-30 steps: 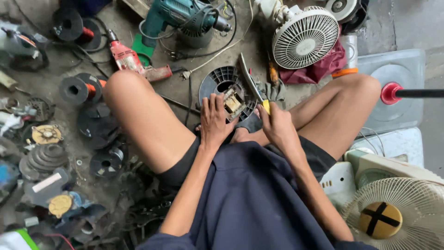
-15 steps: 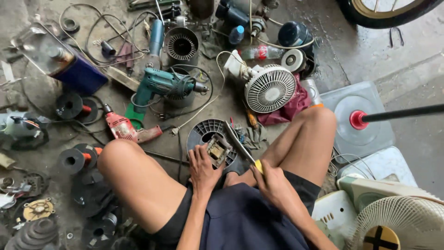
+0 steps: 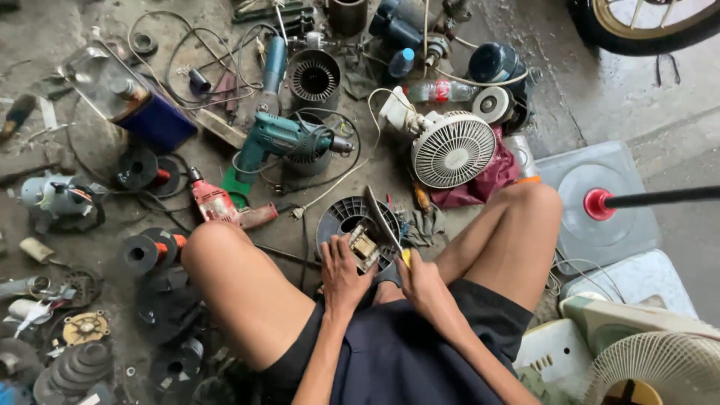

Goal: Disassembling a transformer core from its housing using a screwdriver

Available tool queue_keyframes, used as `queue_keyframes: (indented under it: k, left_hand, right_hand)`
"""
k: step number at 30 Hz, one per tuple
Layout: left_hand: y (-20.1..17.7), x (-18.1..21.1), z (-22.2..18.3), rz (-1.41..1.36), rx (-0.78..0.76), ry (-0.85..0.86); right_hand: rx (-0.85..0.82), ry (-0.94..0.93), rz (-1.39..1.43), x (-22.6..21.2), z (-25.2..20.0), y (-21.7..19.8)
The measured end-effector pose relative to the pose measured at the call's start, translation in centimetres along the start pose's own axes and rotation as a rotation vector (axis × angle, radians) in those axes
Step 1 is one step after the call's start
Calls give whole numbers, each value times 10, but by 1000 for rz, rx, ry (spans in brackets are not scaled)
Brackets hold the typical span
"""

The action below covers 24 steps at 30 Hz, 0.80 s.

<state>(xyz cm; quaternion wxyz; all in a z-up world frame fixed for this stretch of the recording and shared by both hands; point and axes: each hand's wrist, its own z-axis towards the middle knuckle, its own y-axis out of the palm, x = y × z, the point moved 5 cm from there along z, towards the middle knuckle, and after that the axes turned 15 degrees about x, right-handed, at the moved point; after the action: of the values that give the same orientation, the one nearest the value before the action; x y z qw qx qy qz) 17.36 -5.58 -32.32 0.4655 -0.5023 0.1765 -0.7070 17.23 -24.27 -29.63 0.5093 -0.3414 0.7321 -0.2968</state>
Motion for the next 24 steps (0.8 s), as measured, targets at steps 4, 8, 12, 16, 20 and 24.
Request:
queue_keyframes:
  k: [4,8,12,16,20,24]
  left_hand:
    - [-1,0,6,18,-3,14]
    - [3,-1,4,-17,26,-15]
    - [2,-2,1,-17,7,-24]
    - [-1,3,2,0,-48,-74]
    - [1,6,5,22,-22,-83]
    - [-10,14,4,18,19,-17]
  right_hand:
    - [85,-120,61,-27,30,-24]
    - [27,-31,12,14,-17,-30]
    - [3,10,16,25,20,23]
    - [19,-37,-13,1,32,-19]
    - [97,-118,6,-7,-16,-33]
    - [235,-225,83,-11,33,11]
